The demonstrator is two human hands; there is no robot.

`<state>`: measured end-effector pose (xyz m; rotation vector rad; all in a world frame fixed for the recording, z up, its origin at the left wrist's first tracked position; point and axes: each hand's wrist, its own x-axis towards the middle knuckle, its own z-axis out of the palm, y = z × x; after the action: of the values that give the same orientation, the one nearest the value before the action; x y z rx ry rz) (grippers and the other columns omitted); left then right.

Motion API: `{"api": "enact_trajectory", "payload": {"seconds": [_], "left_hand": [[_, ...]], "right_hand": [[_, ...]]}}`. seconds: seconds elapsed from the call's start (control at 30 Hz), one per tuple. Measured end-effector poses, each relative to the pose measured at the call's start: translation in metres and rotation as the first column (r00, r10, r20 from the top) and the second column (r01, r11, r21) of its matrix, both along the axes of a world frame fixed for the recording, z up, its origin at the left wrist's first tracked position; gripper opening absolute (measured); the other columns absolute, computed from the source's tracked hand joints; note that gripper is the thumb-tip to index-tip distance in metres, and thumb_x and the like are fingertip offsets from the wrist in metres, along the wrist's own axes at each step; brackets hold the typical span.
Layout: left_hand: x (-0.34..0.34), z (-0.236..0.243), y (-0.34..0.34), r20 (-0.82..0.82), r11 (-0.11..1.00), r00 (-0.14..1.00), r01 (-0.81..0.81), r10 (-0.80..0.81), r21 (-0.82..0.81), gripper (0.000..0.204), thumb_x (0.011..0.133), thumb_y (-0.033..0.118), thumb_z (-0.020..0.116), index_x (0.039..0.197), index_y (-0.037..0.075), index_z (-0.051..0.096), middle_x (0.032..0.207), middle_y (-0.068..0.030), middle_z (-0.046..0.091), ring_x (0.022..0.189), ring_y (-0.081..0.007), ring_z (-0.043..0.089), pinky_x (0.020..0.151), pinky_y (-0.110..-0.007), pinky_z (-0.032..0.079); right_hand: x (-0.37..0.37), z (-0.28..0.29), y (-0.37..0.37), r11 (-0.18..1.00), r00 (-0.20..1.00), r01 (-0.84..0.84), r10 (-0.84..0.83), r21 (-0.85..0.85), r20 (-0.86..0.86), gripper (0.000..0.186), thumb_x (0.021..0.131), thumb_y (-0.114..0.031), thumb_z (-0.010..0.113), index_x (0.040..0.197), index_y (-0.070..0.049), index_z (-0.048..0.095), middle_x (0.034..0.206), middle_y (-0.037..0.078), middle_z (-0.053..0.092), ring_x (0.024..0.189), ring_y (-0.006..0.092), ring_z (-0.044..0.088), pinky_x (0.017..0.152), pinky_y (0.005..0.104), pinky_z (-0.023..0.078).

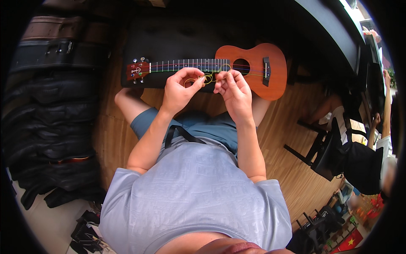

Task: The person sits on the floor with a ukulele on their lap, picks up a yellow rubber band, stretches and manipulates it with both hands, then threads it through the soundhole and ties it to the bridge area.

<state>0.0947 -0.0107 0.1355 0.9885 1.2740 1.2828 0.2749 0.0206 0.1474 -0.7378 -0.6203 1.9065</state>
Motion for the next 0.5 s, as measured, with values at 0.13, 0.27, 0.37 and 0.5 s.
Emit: {"api": "enact_trajectory", "payload": {"seconds": [0.13, 0.27, 0.37, 0.5], "left_hand": [[0.007, -0.016, 0.002, 0.109, 0.999, 0.994, 0.025, -0.020, -0.042, 0.015, 0.091, 0.000, 0.067, 0.106, -0.003, 0.065, 0.096, -0.0056, 0.068, 0.085, -0.0123, 0.068, 0.079, -0.024, 0.056], [0.017, -0.041, 0.002, 0.120, 0.996, 0.991, 0.070, -0.062, -0.062, 0.014, 0.091, 0.001, 0.066, 0.105, -0.002, 0.066, 0.093, -0.0032, 0.068, 0.079, -0.0093, 0.066, 0.074, -0.023, 0.054], [0.025, -0.063, 0.000, -0.037, 0.994, 0.996, 0.082, -0.085, -0.078, 0.011, 0.089, 0.002, 0.066, 0.099, 0.000, 0.069, 0.083, 0.0009, 0.066, 0.070, -0.0046, 0.061, 0.064, -0.020, 0.049], [0.034, -0.089, -0.008, -0.255, 0.997, 0.964, 0.071, -0.072, -0.010, 0.009, 0.084, 0.005, 0.065, 0.088, 0.004, 0.072, 0.069, 0.0056, 0.060, 0.061, 0.0008, 0.050, 0.053, -0.018, 0.038]], "right_hand": [[0.001, -0.005, -0.003, 0.999, 0.978, -0.015, 0.005, -0.050, -0.208, 0.018, 0.103, -0.020, 0.053, 0.113, -0.005, 0.053, 0.084, 0.001, 0.048, 0.074, 0.0110, 0.048, 0.075, 0.0305, 0.046], [0.006, -0.023, -0.011, 0.995, 0.985, 0.103, -0.104, -0.009, -0.135, 0.020, 0.103, -0.020, 0.052, 0.116, -0.005, 0.055, 0.080, 0.000, 0.047, 0.073, 0.0103, 0.047, 0.074, 0.0294, 0.045], [0.011, -0.033, -0.025, 0.981, 0.977, 0.196, -0.195, 0.005, -0.092, 0.017, 0.104, -0.020, 0.051, 0.113, -0.006, 0.056, 0.079, 0.000, 0.047, 0.074, 0.0108, 0.047, 0.074, 0.0296, 0.045], [0.026, -0.067, -0.053, 0.989, 0.956, 0.146, -0.133, 0.030, -0.260, 0.013, 0.103, -0.019, 0.053, 0.099, -0.008, 0.056, 0.080, 0.001, 0.048, 0.077, 0.0125, 0.049, 0.075, 0.0306, 0.046]]}}
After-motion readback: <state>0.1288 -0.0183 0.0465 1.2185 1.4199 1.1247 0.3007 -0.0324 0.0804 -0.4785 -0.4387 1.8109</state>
